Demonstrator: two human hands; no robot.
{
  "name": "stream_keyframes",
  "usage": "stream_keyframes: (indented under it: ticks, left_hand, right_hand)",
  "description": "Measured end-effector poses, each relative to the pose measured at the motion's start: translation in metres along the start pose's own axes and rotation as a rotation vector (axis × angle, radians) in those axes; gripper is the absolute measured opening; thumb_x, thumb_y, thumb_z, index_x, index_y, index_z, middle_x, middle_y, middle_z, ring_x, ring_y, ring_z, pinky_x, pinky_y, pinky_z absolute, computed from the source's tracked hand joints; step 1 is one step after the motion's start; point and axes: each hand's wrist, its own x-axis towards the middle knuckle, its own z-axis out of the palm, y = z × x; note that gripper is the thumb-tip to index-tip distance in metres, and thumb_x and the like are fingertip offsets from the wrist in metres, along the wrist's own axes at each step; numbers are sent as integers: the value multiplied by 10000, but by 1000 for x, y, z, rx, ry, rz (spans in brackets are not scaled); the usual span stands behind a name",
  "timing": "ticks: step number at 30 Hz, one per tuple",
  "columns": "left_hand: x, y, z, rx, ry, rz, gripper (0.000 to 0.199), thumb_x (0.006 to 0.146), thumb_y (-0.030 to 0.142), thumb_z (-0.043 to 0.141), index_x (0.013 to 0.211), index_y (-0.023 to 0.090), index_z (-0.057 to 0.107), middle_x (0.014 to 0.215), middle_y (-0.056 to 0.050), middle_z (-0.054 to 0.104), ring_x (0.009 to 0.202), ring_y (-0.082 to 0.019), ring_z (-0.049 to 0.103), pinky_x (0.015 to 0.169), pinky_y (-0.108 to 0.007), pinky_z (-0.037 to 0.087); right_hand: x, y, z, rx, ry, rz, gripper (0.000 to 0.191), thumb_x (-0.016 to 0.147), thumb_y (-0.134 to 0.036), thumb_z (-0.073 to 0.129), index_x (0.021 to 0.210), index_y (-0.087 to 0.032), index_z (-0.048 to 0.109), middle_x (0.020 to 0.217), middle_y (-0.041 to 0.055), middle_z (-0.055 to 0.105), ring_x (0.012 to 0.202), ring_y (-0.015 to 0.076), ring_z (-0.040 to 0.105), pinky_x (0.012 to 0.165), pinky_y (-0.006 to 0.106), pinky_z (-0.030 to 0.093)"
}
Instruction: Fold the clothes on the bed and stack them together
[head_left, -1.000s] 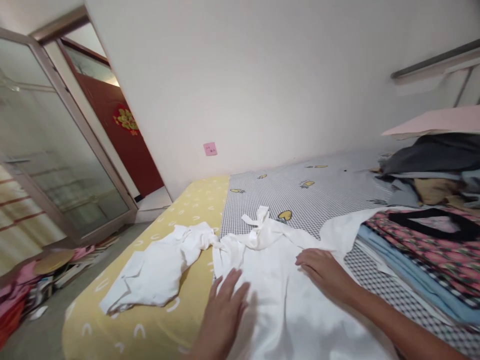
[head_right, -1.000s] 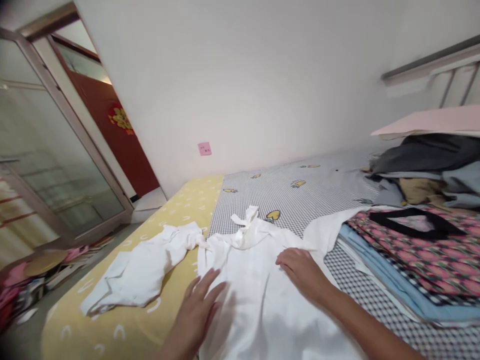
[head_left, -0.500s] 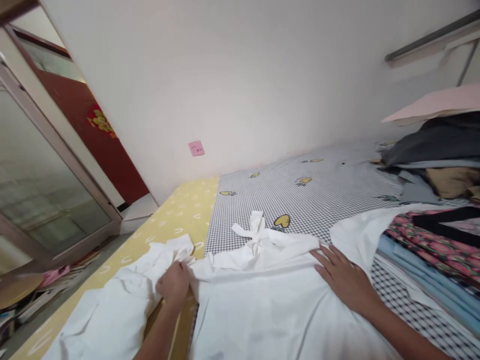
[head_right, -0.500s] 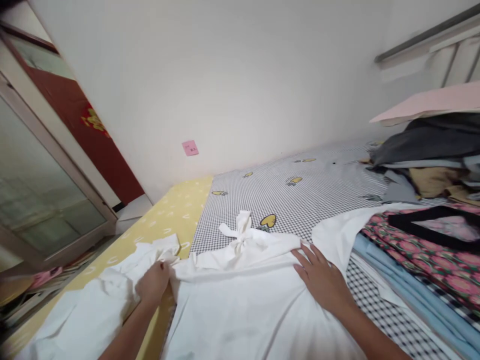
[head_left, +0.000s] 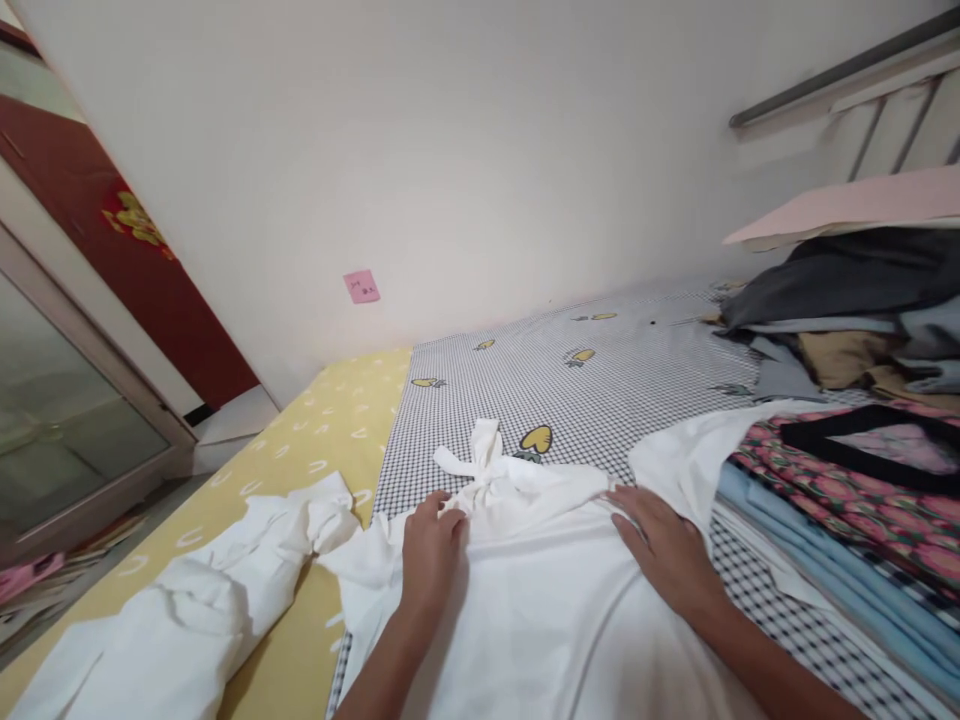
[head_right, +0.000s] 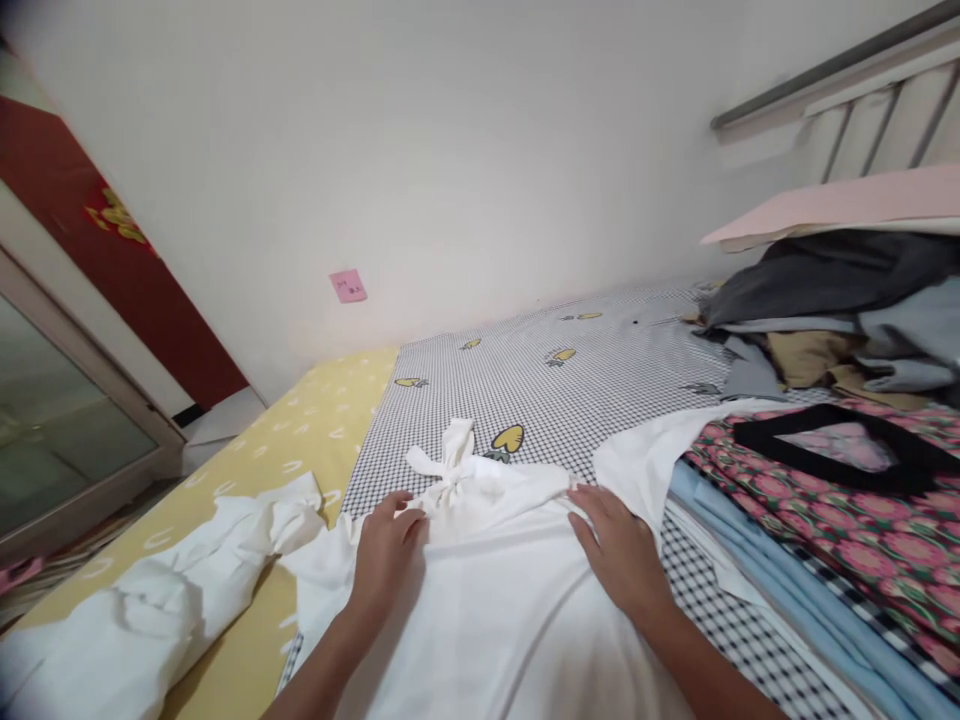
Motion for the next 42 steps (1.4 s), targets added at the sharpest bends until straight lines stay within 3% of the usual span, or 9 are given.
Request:
stream_keyframes:
  ticks: [4, 9, 12, 18, 24, 29, 34, 38, 42]
  left_hand:
    - [-16, 3, -11, 124, 67, 173, 327, 994, 216, 412, 999, 272, 734, 1012, -52, 710, 886, -209, 655, 730, -317, 445]
    - [-20, 0, -18, 83, 29, -6, 285, 1016, 271, 364, 982, 253, 647, 977, -30, 666, 699, -156, 612, 557, -281, 301]
    - [-11, -3, -24, -104, 43, -157, 180, 973, 266, 429, 858, 236, 564, 911, -16, 652, 724, -168, 619, 559, -264, 305]
    - [-43, 4, -50, -765, 157, -377, 311, 913, 537, 508, 782, 264, 437, 491, 88, 533, 448, -149, 534, 544, -258, 404]
    - [-118, 23, -67, -1083, 286, -447, 321, 952, 585, 420, 858, 281, 378, 692, 23, 713, 497, -162, 628, 436, -244, 445]
    - [-21, 12, -106, -515, 168, -189, 202, 985, 388, 374, 834, 262, 420, 652, 3, 645, 614, -201, 656, 640, -327, 527]
    - [61, 3, -127, -310, -7, -119, 483, 810, 190, 696, 1258, 181, 516, 1475, -223, 522, 1407, -365, 458, 1108, -598, 379]
    - [-20, -3, -93, -73, 124, 235, 538, 944, 97, 461, 1442, 301, 459, 1646, -112, 341, 1556, -278, 205, 1239, -629, 65]
    - [-91, -41, -45, -28, -94, 402, 531, 987, 256, 459, 1489, 420, 400, 1639, -43, 366, 1536, -266, 269, 1250, -618, 59]
  right_hand:
    - [16, -24, -21, -104, 186, 10, 346, 975, -268, 438, 1223, -238, 677, 1139, 126, 682, 1055, 290, 646, 911, 477, 471]
    - [63, -70, -23, 175, -350, 248, 720, 849, -174, 592, 1525, -321, 394, 752, -2, 702, 690, 215, 670, 657, 318, 442]
    - [84, -81, -6, 435, -549, 488, 575, 798, -203, 622, 1369, -264, 575, 439, -88, 540, 393, 174, 540, 518, 283, 391]
    - [61, -85, -15, 791, -282, 504, 346, 884, -515, 473, 1031, -242, 626, 530, -70, 563, 450, 156, 589, 473, 259, 442]
    - [-8, -101, -69, 1066, -218, 439, 415, 892, -646, 515, 969, -240, 556, 467, -63, 561, 453, 173, 579, 533, 281, 475]
    - [49, -122, -77, 993, -13, 413, 382, 895, -615, 500, 941, -238, 538, 815, 46, 701, 769, 207, 665, 758, 331, 536]
    - [87, -122, -69, 818, -293, 244, 798, 877, -516, 559, 1550, -317, 178, 1594, 151, 393, 1385, 295, 478, 1063, 530, 444]
    - [15, -98, -65, 188, -282, -135, 482, 953, -452, 484, 1435, -448, 484, 1622, 20, 380, 1507, 369, 267, 1155, 735, 145]
    - [-24, -60, -49, -117, -229, -49, 456, 995, -485, 354, 1400, -436, 556, 1590, 23, 436, 1472, 397, 333, 1097, 752, 251]
